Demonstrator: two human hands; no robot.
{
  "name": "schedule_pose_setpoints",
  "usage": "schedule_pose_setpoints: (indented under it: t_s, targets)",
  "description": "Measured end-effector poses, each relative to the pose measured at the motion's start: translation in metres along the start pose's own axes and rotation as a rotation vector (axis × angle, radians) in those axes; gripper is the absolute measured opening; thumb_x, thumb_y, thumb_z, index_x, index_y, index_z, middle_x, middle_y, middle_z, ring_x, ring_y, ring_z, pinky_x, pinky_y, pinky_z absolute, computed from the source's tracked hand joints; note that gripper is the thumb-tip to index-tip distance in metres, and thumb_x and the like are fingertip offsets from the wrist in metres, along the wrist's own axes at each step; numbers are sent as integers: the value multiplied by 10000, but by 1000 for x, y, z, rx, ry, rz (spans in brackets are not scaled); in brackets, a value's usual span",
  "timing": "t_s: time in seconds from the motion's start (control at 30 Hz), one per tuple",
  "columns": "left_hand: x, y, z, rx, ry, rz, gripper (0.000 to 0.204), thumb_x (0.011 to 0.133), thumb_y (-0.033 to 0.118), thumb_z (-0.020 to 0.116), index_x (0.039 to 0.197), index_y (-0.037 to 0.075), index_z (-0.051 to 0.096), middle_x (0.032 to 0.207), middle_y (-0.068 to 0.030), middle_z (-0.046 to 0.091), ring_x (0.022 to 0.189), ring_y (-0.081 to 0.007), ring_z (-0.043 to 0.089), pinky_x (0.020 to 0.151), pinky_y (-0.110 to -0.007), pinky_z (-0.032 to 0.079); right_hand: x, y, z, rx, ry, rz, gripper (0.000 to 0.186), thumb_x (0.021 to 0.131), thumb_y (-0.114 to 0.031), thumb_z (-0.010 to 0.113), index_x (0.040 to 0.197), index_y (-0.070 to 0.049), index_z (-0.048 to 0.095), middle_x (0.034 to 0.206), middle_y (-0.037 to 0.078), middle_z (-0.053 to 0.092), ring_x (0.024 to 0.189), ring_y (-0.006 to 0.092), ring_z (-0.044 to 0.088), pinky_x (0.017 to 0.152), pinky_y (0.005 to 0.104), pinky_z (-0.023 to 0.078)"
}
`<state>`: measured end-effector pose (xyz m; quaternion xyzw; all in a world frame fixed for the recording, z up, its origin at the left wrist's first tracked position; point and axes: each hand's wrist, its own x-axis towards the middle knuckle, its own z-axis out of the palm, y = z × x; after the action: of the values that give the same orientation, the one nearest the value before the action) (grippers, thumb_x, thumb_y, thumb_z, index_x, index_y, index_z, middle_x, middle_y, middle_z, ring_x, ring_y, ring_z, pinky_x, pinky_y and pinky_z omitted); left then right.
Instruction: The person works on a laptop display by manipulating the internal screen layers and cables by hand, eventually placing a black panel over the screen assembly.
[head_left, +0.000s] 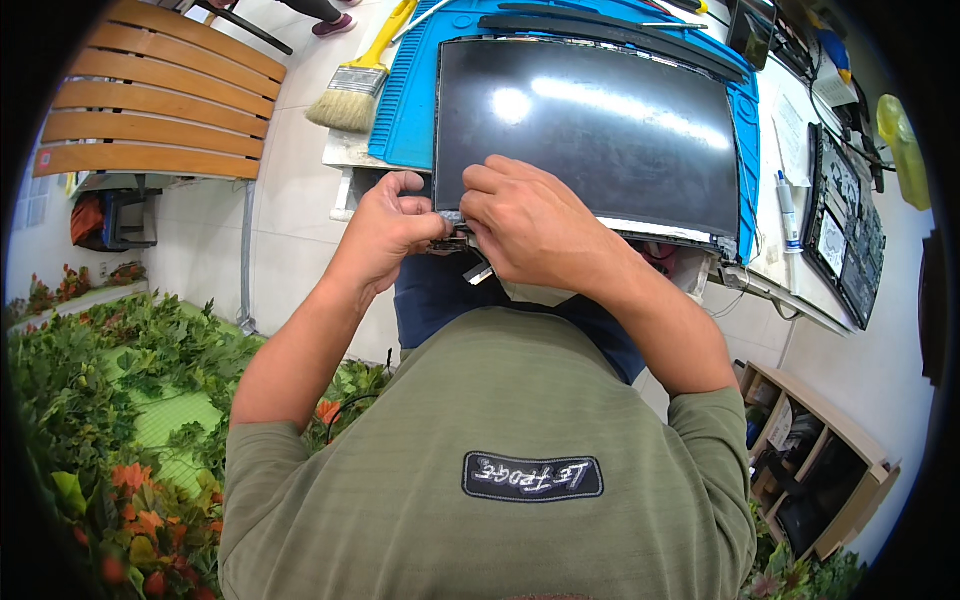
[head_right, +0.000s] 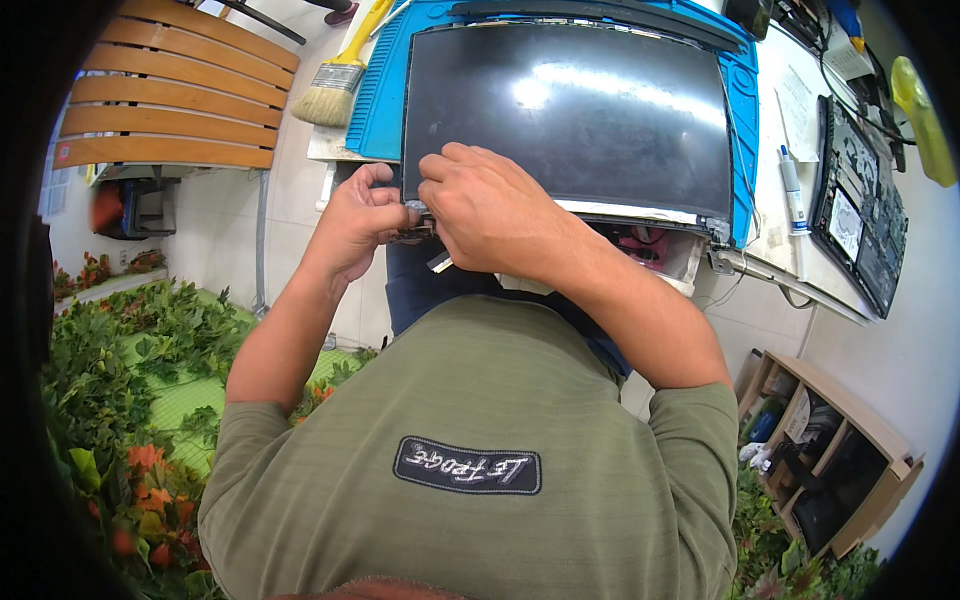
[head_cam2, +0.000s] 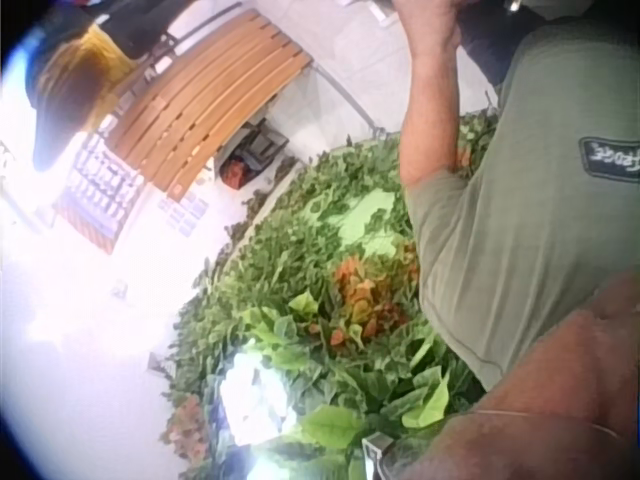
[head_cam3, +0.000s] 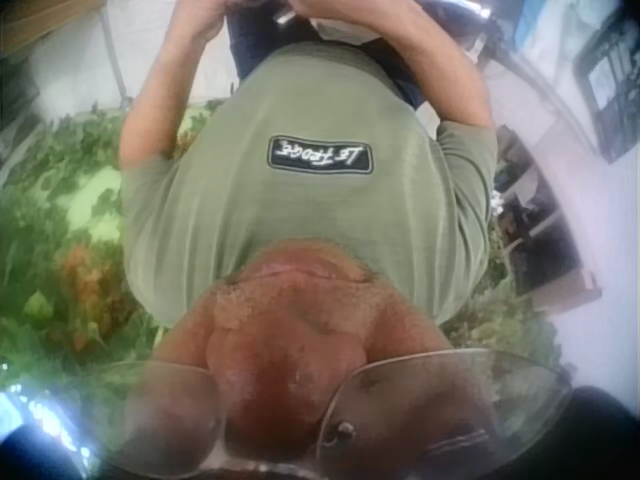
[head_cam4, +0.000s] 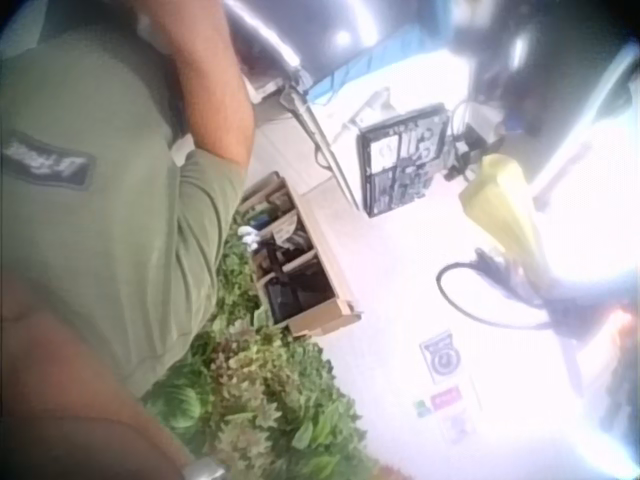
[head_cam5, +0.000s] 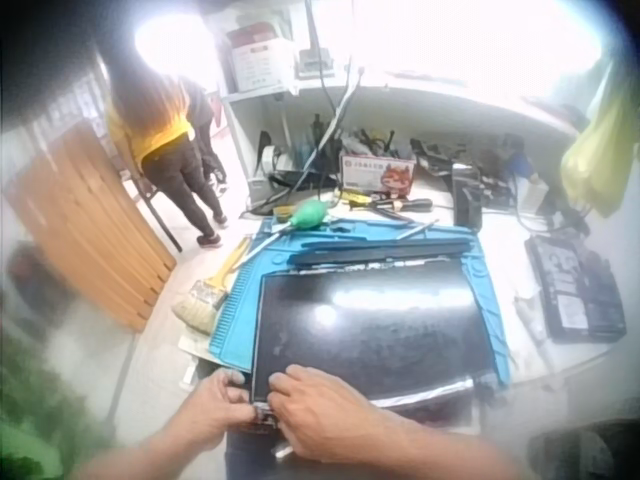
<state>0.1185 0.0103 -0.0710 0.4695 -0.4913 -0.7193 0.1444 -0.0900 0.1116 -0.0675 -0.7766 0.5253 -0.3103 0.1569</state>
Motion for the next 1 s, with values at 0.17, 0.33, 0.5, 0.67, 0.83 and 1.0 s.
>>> schedule_pose_setpoints:
  t_s: [0.17, 0.33, 0.5, 0.67, 0.83, 1.0]
  targets:
    - [1, 0, 4, 45, 24, 16, 596, 811, -70, 760, 1348, -30, 506, 925, -47, 705, 708, -72, 628, 606, -221, 435, 1, 3, 0, -8, -2, -29, 94, 831, -41, 687, 863, 18, 753, 955, 138, 679, 957, 317, 642, 907, 438, 545]
    - [1, 6, 5, 56, 22, -19, 648, 793, -81, 773, 1372, -94, 483, 907, -36, 646, 755, -106, 641, 668, -259, 504, 0, 5, 0, -5, -17, -29, 97, 841, -48, 696, 877, 19, 758, 955, 136, 679, 958, 310, 644, 906, 431, 543]
    - [2, 4, 1, 51, 11, -30, 658, 798, -75, 789, 1380, -78, 484, 885, -34, 656, 742, -106, 653, 658, -254, 501, 0, 5, -2, -18, -21, -36, 105, 844, -57, 707, 890, 21, 762, 955, 138, 681, 961, 308, 646, 903, 430, 542]
    - [1, 4, 1, 48, 5, -30, 647, 807, -80, 784, 1379, -73, 480, 883, -37, 666, 746, -104, 662, 659, -246, 499, 0, 5, -2, -16, -10, -37, 104, 846, -58, 710, 891, 19, 763, 956, 139, 684, 972, 310, 653, 901, 434, 539]
    - [1, 2, 6, 59, 20, 21, 613, 822, -94, 754, 1372, -85, 482, 902, -44, 679, 786, -110, 684, 698, -252, 526, 0, 5, -4, -10, -29, -25, 101, 850, -59, 710, 888, 20, 762, 960, 141, 684, 981, 312, 656, 904, 436, 538]
    - [-4, 7, 16, 63, 39, 43, 588, 832, -100, 739, 1364, -89, 488, 933, -61, 699, 827, -112, 696, 739, -255, 550, -1, 5, -4, -17, -25, -24, 104, 851, -58, 709, 891, 21, 763, 964, 146, 686, 984, 317, 657, 908, 438, 536]
